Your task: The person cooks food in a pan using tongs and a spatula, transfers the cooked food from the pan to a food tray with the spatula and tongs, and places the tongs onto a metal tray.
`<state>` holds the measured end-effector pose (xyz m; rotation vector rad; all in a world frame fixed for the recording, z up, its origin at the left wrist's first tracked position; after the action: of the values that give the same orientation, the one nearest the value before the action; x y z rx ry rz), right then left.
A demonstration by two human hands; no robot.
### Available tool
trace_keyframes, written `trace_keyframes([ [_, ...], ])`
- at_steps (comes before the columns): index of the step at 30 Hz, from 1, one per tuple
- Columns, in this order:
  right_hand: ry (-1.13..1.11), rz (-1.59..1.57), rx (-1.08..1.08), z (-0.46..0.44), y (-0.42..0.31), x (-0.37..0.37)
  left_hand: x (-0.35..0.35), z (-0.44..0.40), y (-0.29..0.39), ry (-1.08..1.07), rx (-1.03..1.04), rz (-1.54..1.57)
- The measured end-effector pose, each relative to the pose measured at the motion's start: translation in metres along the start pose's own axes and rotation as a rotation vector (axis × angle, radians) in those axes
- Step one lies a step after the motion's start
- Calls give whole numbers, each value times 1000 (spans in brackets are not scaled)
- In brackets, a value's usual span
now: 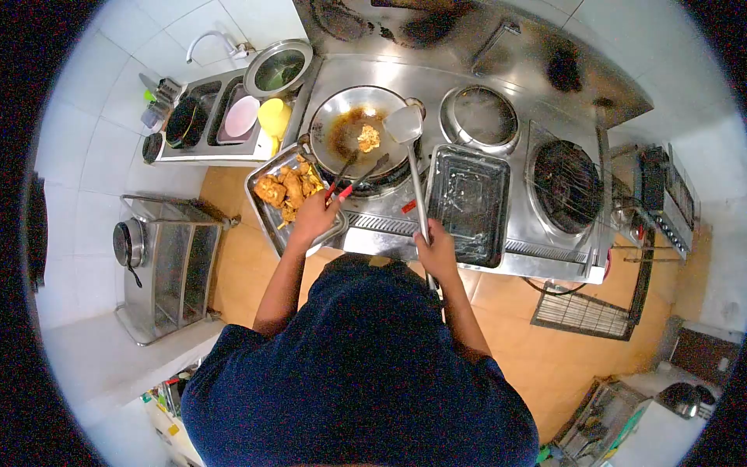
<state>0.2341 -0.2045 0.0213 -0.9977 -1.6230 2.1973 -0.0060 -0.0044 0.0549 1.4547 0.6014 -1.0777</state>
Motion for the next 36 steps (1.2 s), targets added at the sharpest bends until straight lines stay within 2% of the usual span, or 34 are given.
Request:
trace_keyframes([
  [5, 77, 6, -9, 2, -31, 9, -8, -6, -14, 6, 57, 108],
  [8, 43, -28, 114, 10, -46, 15, -6, -15, -25, -5, 74, 154],
  [10, 102, -18, -32, 10, -34, 23, -9, -18, -23, -14, 76, 157],
  [12, 118, -50, -49, 13, -32, 27, -12, -21, -21, -30, 80, 158],
  [14, 93, -128, 65, 19, -39, 27, -14, -23, -19, -33, 89, 166],
  [28, 127, -45, 93, 29, -38, 30, -12, -38, -38, 35, 84, 226],
  [36, 135, -21, 72, 24, -40, 38, -29, -36, -44, 60, 59, 105],
])
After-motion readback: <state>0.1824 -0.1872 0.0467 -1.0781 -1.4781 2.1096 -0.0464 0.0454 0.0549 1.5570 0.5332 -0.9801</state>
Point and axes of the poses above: each hand's wrist, its own z-axis away from the middle knuckle, its own x-axis out of the palm, y = z × x, the point moved 4 cm from there along -z, towards the middle knuckle, and after that the axes turned 15 degrees about y, right-handed, at the moved point
